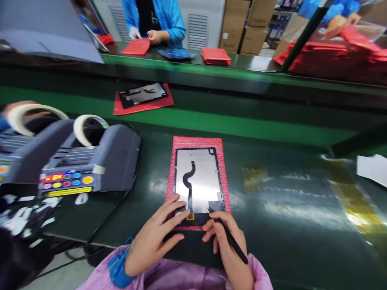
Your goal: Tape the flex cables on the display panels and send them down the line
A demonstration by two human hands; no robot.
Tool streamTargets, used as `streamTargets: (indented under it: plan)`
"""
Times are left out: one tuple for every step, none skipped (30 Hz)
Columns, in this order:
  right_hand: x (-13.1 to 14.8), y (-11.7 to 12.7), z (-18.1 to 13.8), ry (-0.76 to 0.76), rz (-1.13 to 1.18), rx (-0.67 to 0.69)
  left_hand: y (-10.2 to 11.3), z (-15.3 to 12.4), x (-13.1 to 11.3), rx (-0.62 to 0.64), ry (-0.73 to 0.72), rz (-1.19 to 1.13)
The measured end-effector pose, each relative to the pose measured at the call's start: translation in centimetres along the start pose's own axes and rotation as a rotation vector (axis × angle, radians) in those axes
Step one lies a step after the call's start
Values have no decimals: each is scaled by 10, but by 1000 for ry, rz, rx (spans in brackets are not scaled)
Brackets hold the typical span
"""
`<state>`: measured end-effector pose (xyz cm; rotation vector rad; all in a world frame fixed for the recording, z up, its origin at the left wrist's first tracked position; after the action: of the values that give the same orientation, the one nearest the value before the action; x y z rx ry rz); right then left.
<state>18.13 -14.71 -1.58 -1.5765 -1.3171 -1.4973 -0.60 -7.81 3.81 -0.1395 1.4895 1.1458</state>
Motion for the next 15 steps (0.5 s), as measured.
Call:
streamTargets:
  plan:
    - [-3, -1, -1, 2, 8, 9, 16, -8, 6, -104, 61, -122]
    - [-8, -1, -2, 1, 8, 18, 34, -19, 15, -224, 135, -258]
    - [-12, -2, -2, 2, 4, 33, 54, -34, 27, -372, 214, -401]
    - [-16, -3, -1, 3, -2, 55, 73, -51, 40, -539, 283, -530]
    - [-20, -4, 0, 0, -13, 80, 92, -70, 51, -708, 332, -632]
    - [-23, -6, 1, 0, -26, 114, 108, -88, 60, -863, 364, -698]
    - [-26, -9, 3, 0, -40, 149, 122, -104, 65, -993, 380, -730]
    - [-27, -11, 4, -2, -55, 179, 134, -115, 68, -1090, 384, -735]
    - [-27, -13, 5, -2, -69, 201, 143, -122, 69, -1147, 383, -730]
    - [-26, -14, 6, -1, -80, 210, 149, -123, 70, -1170, 385, -730]
    - [-24, -15, 6, 0, -87, 215, 154, -123, 72, -1186, 394, -740]
    - [-22, -17, 6, 1, -91, 216, 156, -120, 73, -1197, 403, -753]
    - [-20, -17, 5, 1, -96, 209, 158, -117, 74, -1201, 410, -768]
    - [-19, -18, 5, -1, -101, 195, 160, -113, 75, -1204, 415, -784]
    - [-17, -17, 4, -5, -107, 174, 161, -108, 76, -1205, 417, -799]
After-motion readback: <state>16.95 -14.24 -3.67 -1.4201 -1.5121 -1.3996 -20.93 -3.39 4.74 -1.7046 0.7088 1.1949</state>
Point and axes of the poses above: each hand's wrist, its own z-axis towards the middle knuckle, its own y-axis out of the back of the hand, x = y × z, the point moved 10 cm from there along z, towards the middle knuckle, and after that the axes turned 12 degrees about -z, right-handed, at the moved point
